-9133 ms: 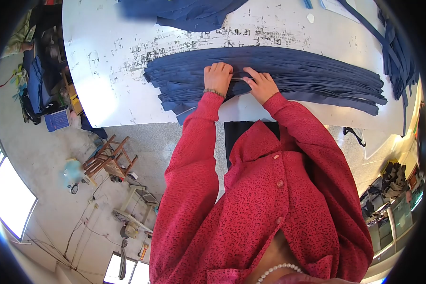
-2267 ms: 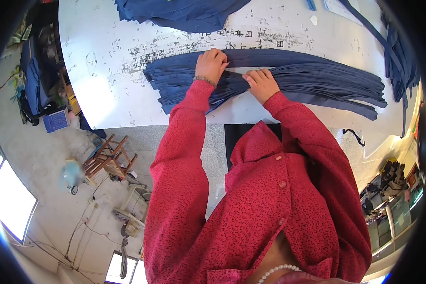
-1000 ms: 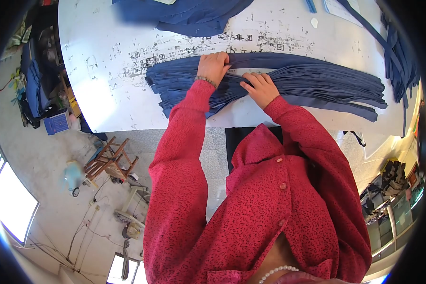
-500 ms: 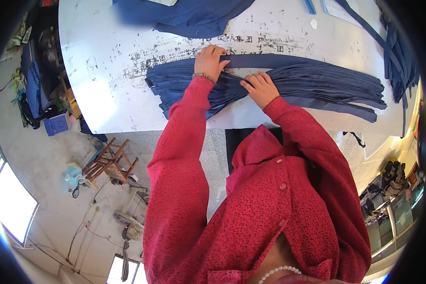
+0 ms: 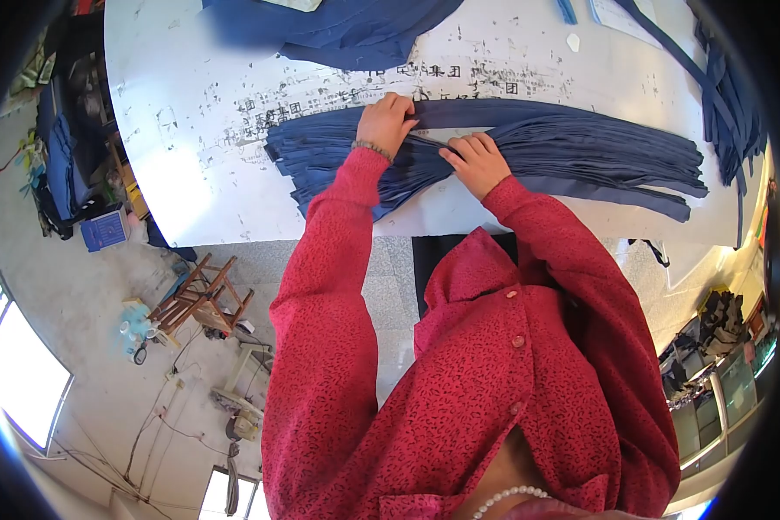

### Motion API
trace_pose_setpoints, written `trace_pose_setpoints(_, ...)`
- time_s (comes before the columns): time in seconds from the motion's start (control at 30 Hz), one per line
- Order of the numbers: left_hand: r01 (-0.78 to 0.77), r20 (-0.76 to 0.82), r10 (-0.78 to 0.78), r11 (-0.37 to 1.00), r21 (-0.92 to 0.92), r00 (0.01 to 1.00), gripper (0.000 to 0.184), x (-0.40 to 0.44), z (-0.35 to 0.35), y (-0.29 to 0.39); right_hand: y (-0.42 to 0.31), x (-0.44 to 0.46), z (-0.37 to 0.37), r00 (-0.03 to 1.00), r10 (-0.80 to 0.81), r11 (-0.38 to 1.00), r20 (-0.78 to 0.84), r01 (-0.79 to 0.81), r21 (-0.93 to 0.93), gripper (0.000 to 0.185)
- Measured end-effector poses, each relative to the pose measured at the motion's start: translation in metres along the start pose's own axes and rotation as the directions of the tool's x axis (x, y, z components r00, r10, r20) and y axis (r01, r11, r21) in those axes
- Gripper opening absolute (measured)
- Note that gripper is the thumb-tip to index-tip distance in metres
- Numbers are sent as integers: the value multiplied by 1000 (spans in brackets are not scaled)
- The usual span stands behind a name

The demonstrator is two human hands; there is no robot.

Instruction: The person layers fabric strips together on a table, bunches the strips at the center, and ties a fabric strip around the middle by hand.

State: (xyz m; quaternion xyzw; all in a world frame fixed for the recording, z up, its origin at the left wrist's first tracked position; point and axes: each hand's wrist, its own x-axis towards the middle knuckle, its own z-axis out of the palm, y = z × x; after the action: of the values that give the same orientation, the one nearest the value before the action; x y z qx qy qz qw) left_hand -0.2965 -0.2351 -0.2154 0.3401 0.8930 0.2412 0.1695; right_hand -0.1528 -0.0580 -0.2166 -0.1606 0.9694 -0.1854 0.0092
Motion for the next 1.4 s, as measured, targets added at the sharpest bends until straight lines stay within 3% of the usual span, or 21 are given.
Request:
trace_pose_setpoints(0.1, 14, 8, -13, 998, -65, 1000, 13, -5, 1, 0, -1, 0, 0, 1000, 6, 1000, 0, -6, 10, 30)
trace_pose_setpoints(0.17, -127, 63, 126, 992, 13, 990, 10, -9, -2, 0, -2, 4, -5, 1000, 13, 1000, -7, -13, 22, 29)
trace_pose_setpoints(0.2, -127, 63, 126, 992, 13, 990, 10, -12, -3, 0, -3, 7, -7, 998, 28, 998, -61, -25, 53, 29)
trace_pose_setpoints(0.27, -212, 188, 193, 974, 82, 963, 9, -17, -11, 7, -3, 10, -9, 992, 46, 996, -114, -36, 85, 28)
trace_pose_setpoints(0.37, -260, 279, 237, 964, 49, 930, 10, -20, -14, 10, -1, 10, -8, 995, 39, 999, -97, -42, -26, 27)
trace_pose_setpoints(0.4, -260, 279, 237, 964, 48, 931, 10, -16, -13, 9, 0, 9, -6, 998, 36, 999, -58, -36, -9, 28)
trace_pose_setpoints(0.47, 7, 244, -6, 1000, -3, 970, 12, -4, -9, 3, 0, 7, -4, 999, 30, 1000, -19, -30, 9, 28)
trace_pose_setpoints(0.5, 9, 243, -8, 1000, -4, 970, 12, 2, -6, 0, -1, 6, -3, 1000, 22, 1000, -14, -22, 2, 29)
trace_pose_setpoints(0.57, -23, -108, 24, 1000, 5, 994, 17, 14, -3, -1, -1, 5, -2, 1000, 15, 1000, -10, -15, -5, 29)
trace_pose_setpoints(0.8, -1, -27, 4, 994, 105, 1000, 19, 16, 1, 0, -1, 4, -2, 1000, 24, 1000, 5, -24, -5, 30)
trace_pose_setpoints(1.2, -107, -44, 107, 994, 5, 993, 13, -2, -1, 4, -2, 4, -1, 998, 55, 998, 6, -55, 18, 27)
trace_pose_setpoints(1.4, -243, 175, 230, 968, 57, 957, 7, -13, -5, 8, -4, 12, -18, 995, 62, 997, -75, -59, 45, 23)
